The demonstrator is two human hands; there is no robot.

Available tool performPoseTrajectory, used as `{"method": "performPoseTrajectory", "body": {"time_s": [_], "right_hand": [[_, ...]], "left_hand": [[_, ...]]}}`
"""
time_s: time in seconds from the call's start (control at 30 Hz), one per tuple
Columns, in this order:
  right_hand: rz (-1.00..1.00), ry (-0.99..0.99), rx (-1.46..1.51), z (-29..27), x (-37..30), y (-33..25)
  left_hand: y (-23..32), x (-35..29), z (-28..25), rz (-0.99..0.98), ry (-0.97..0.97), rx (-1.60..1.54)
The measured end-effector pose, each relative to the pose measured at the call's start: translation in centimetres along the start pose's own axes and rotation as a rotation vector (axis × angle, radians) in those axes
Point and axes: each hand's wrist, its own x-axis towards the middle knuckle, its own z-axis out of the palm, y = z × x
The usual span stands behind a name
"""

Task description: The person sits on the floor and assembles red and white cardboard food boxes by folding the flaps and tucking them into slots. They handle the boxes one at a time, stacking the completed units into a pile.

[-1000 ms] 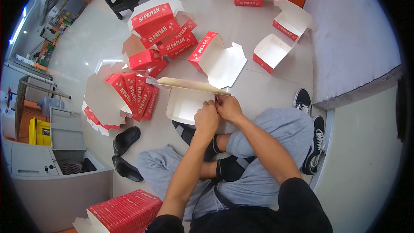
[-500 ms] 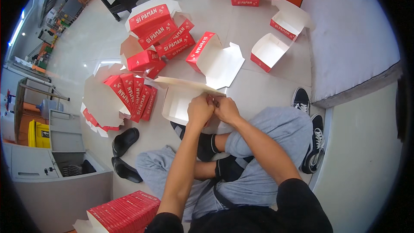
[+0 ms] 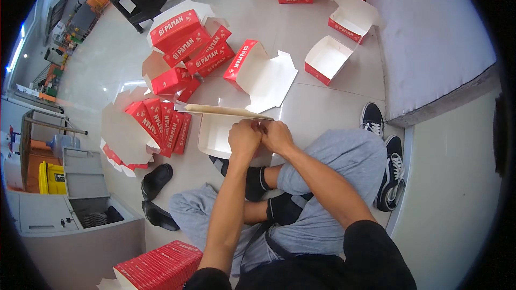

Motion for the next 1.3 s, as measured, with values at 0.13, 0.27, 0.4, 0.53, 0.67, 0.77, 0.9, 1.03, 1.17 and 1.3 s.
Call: {"method": "performPoseTrajectory", "body": {"time_s": [0.13,0.27,0.4,0.53,0.67,0.77,0.9,1.03,1.17,1.3], "right_hand": [[-0.035,0.002,0.096,0.2,0.2,-0.1],[-0.004,-0.008,0.093,-0.1,0.2,-0.3],[0.09,-0.1,-0.05,0.2,-0.2,0.0],[0.118,-0.251,-0.116,0.5,-1.2,-1.1],[0.112,-0.288,-0.05,0.5,-0.7,-0.1],[0.183,-0.371,-0.022,-0.2,-0.2,-0.8],[0.193,-0.35,-0.038,0.2,0.1,0.1],[0.174,-0.306,-0.067,-0.1,0.0,-0.4],[0.193,-0.281,-0.157,-2.1,0.0,-2.1],[0.209,-0.132,-0.223,-1.7,0.8,-1.7]], "left_hand": [[-0.5,0.5,0.5,-0.013,0.0,0.006],[-1.2,0.1,1.0,0.067,0.009,-0.003],[-2.3,-2.9,0.2,0.132,0.013,-0.033],[-3.9,-4.1,0.5,0.156,0.013,0.107],[-3.7,-3.9,0.8,0.231,-0.017,0.151],[-3.5,-3.7,0.5,0.225,-0.056,0.211],[-2.9,-3.4,0.8,0.234,-0.047,0.197],[-3.1,-3.1,0.5,0.175,-0.112,0.157],[-3.2,-3.2,-2.1,0.144,-0.26,-0.284],[-7.9,-2.3,-2.7,0.166,0.461,-0.328]]}}
